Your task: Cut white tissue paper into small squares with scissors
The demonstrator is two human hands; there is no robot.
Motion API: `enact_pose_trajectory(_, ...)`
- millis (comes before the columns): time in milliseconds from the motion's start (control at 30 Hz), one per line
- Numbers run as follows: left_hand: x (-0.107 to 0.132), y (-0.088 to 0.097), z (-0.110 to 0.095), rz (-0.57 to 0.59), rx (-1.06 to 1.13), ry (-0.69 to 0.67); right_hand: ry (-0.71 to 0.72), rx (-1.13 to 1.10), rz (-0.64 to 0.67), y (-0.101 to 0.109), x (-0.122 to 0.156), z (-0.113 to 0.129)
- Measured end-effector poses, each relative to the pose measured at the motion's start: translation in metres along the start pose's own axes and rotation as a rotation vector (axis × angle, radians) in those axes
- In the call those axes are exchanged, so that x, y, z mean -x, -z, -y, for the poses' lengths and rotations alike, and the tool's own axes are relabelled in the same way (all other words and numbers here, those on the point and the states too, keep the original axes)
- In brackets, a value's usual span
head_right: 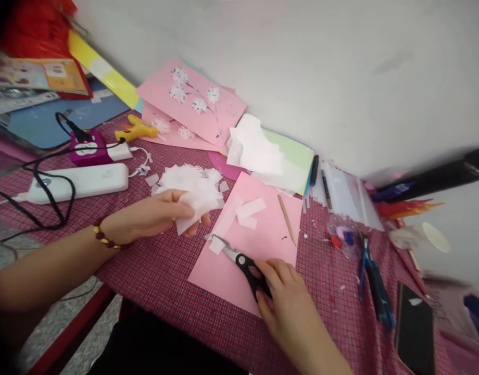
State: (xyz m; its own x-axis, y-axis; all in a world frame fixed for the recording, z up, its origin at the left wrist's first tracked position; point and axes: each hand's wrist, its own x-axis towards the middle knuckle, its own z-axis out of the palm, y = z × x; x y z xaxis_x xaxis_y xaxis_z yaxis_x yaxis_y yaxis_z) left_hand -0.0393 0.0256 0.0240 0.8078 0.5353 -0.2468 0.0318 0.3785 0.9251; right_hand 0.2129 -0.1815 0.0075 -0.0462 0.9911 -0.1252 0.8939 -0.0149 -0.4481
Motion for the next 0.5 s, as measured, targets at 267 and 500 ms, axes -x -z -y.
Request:
enact_pose_trajectory(267, -0.011, -0.013, 0.026, 0.298, -0.571, -0.074, -0.006, 0.119, -0.036, -0.013, 0.000, -0.007)
enact_pose_trajectory(500, -0.013, -0.002, 0.018, 0.104, -0.329, 0.049, -0.010, 0.072, -0.013, -0.004, -0.001, -0.018)
